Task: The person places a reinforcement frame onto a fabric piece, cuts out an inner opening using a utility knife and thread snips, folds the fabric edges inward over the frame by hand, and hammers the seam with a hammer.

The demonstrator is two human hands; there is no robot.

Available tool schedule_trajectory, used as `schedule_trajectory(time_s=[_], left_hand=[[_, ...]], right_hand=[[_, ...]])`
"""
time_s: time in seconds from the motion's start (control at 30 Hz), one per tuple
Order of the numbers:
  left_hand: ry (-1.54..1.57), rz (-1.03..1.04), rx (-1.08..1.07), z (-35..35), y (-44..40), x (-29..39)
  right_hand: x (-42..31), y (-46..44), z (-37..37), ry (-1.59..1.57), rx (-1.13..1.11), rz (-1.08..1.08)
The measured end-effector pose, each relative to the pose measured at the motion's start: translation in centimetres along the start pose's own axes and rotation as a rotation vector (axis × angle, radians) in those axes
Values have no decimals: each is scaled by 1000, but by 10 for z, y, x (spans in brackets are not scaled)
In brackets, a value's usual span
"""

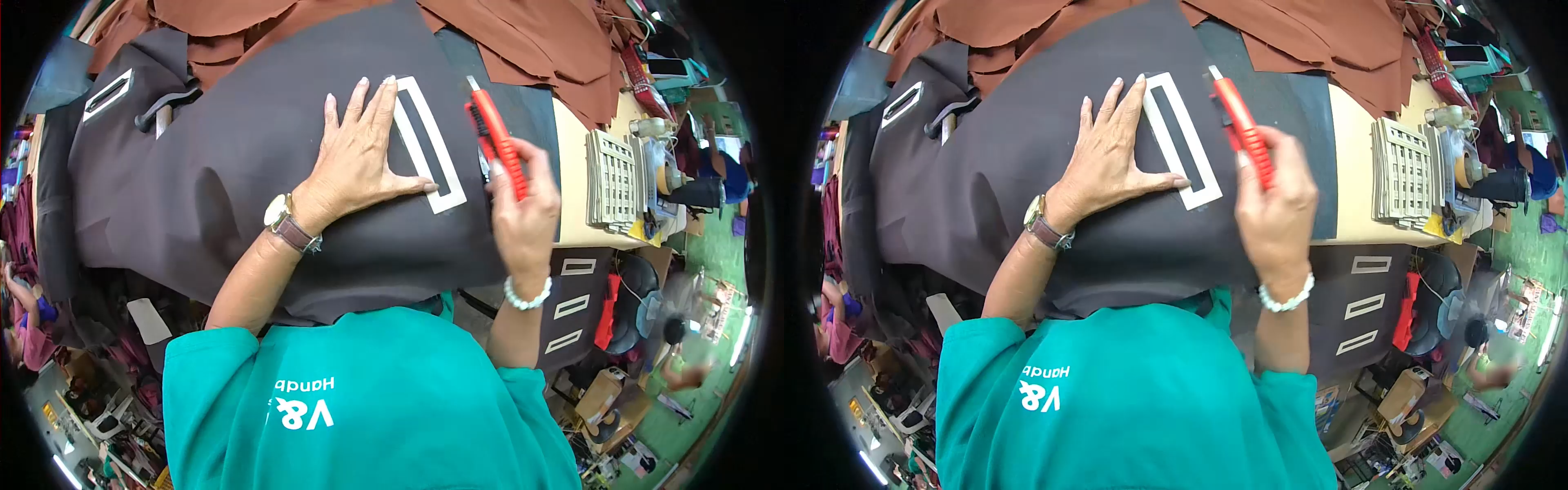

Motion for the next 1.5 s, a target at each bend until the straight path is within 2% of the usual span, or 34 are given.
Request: schedule_trajectory(time_s=[0.03,0.1,0.17,0.9,1.0,1.2,1.27,1.37,1.5], left_hand=[[15,-1,-12,-1,-1,0],[43,-4,-34,-3,-1,1],[40,7,-21,0,0,-1],[56,4,-12,-1,0,-2],[51,8,-7,1,1,-3],[48,7,-23,0,0,-3],[58,-4,-39,-2,0,-2],[78,-14,-40,-2,-1,0],[91,-29,-33,-6,-1,2]], right_hand=[[-9,4,8,4,-83,76],[-7,9,27,-4,-62,-138],[-5,11,39,11,-55,-237],[-8,4,43,51,-87,-293],[-19,2,39,199,-95,-337],[-53,-23,35,667,-157,-277],[-77,-31,30,755,-241,-245],[-80,-35,30,790,-252,-267],[-85,-34,26,779,-305,-186]])
Point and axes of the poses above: each hand's wrist, its own y-axis away from the middle knuckle, its own z-axis out of the palm, x = y × z, the point moved 3 cm from there along -y, towards the middle knuckle, and after that the axes turned 4 degrees about -x, right-handed, at the moved point
